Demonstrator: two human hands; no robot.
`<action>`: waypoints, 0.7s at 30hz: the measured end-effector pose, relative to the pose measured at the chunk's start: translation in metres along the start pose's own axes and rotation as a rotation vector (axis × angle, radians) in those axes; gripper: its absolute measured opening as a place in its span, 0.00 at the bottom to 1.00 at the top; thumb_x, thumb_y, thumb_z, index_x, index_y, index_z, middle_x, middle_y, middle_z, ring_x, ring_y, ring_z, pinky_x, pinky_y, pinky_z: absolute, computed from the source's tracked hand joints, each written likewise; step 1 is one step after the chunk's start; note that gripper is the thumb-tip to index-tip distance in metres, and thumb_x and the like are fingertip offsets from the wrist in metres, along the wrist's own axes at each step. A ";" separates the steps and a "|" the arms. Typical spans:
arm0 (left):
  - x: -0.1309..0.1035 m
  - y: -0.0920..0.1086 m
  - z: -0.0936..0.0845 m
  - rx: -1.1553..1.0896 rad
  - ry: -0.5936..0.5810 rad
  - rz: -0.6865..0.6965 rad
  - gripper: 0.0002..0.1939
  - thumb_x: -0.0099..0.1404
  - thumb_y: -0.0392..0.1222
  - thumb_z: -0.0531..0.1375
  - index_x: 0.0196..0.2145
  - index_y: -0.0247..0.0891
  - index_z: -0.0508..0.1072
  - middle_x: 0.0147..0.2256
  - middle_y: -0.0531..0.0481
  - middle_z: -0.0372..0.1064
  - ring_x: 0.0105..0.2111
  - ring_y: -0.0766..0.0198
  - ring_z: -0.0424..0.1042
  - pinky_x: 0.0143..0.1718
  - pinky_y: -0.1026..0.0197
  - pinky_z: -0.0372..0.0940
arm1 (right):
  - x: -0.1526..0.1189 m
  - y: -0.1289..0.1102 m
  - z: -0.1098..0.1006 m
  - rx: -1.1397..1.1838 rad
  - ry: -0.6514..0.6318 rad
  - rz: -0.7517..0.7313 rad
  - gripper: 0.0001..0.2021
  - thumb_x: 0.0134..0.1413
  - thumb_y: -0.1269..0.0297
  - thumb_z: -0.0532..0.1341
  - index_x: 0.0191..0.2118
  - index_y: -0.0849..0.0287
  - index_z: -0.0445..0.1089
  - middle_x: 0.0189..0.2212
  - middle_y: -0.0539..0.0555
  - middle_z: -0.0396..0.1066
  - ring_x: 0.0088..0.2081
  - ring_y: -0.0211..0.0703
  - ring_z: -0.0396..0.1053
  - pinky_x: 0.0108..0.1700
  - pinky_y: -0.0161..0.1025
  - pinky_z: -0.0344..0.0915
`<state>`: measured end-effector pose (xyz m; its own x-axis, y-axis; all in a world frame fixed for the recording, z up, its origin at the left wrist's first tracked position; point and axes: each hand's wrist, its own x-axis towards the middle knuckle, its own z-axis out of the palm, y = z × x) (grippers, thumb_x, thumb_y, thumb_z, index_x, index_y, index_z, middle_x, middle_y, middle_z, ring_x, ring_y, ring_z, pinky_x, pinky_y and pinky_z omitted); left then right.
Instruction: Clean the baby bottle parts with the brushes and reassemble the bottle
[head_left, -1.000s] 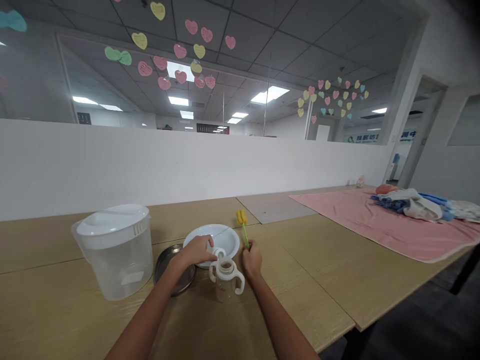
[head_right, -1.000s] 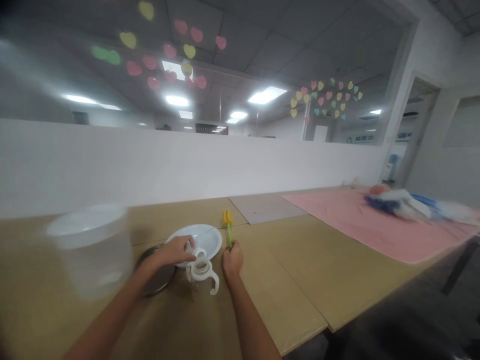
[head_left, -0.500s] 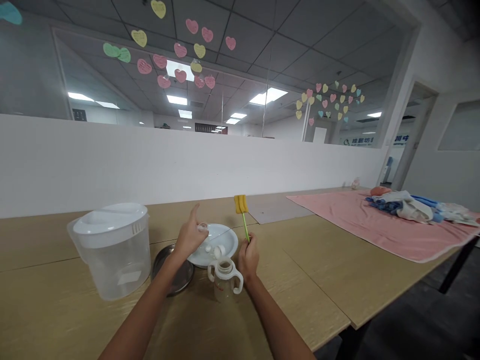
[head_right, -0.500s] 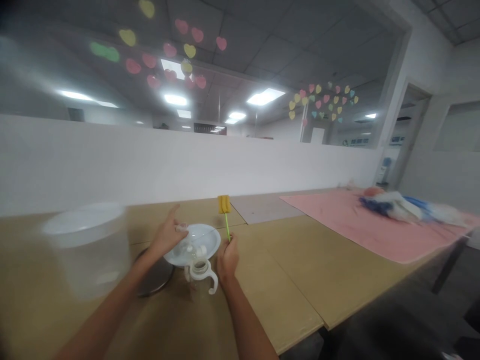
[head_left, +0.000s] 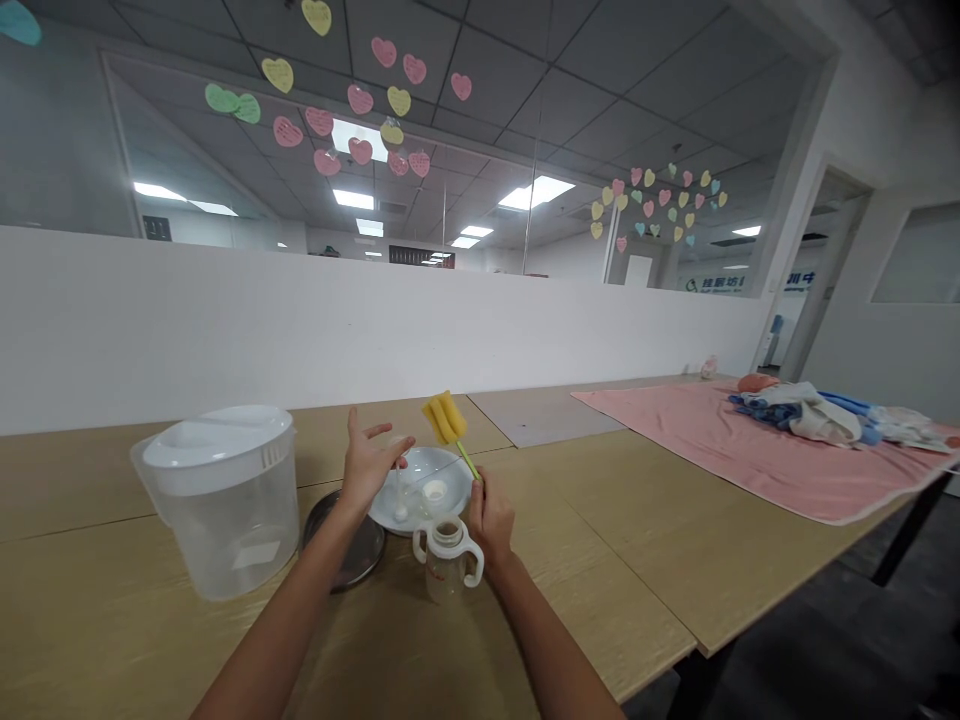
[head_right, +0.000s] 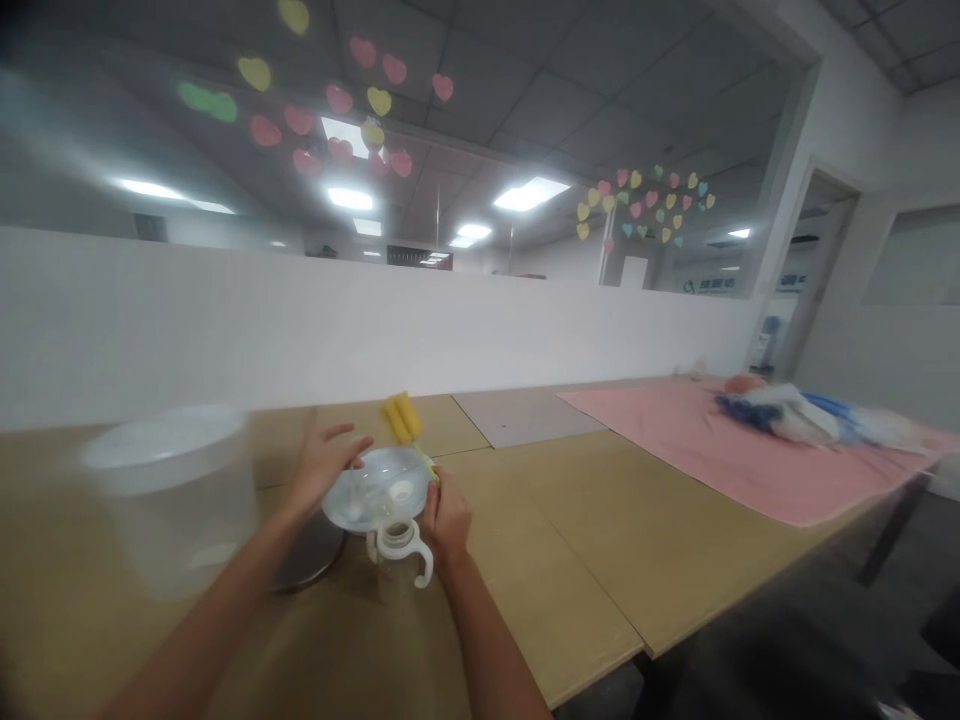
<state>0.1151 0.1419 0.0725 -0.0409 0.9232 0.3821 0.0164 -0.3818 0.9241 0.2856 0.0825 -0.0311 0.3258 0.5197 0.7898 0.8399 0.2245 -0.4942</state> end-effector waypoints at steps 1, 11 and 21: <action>0.001 -0.002 0.000 0.076 0.032 0.024 0.51 0.45 0.47 0.68 0.60 0.43 0.42 0.44 0.46 0.64 0.16 0.75 0.67 0.24 0.64 0.67 | 0.000 -0.001 0.000 -0.014 -0.002 -0.031 0.22 0.62 0.59 0.40 0.47 0.62 0.68 0.39 0.59 0.73 0.37 0.40 0.71 0.38 0.32 0.63; 0.002 0.002 0.000 0.315 -0.063 0.298 0.24 0.47 0.43 0.64 0.41 0.40 0.59 0.23 0.62 0.57 0.24 0.67 0.66 0.29 0.63 0.65 | 0.002 -0.004 -0.001 -0.103 0.008 -0.087 0.21 0.63 0.60 0.41 0.43 0.61 0.70 0.34 0.57 0.73 0.34 0.39 0.71 0.36 0.31 0.62; 0.001 0.015 -0.004 0.122 -0.080 0.267 0.21 0.49 0.41 0.62 0.40 0.39 0.60 0.29 0.55 0.66 0.27 0.67 0.69 0.32 0.62 0.67 | 0.002 -0.005 -0.001 -0.098 0.011 -0.053 0.21 0.63 0.59 0.42 0.43 0.62 0.70 0.34 0.58 0.73 0.35 0.40 0.71 0.36 0.32 0.62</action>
<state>0.1116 0.1370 0.0868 0.0599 0.7932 0.6060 0.1361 -0.6080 0.7822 0.2826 0.0820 -0.0266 0.2846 0.4998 0.8181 0.8943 0.1689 -0.4143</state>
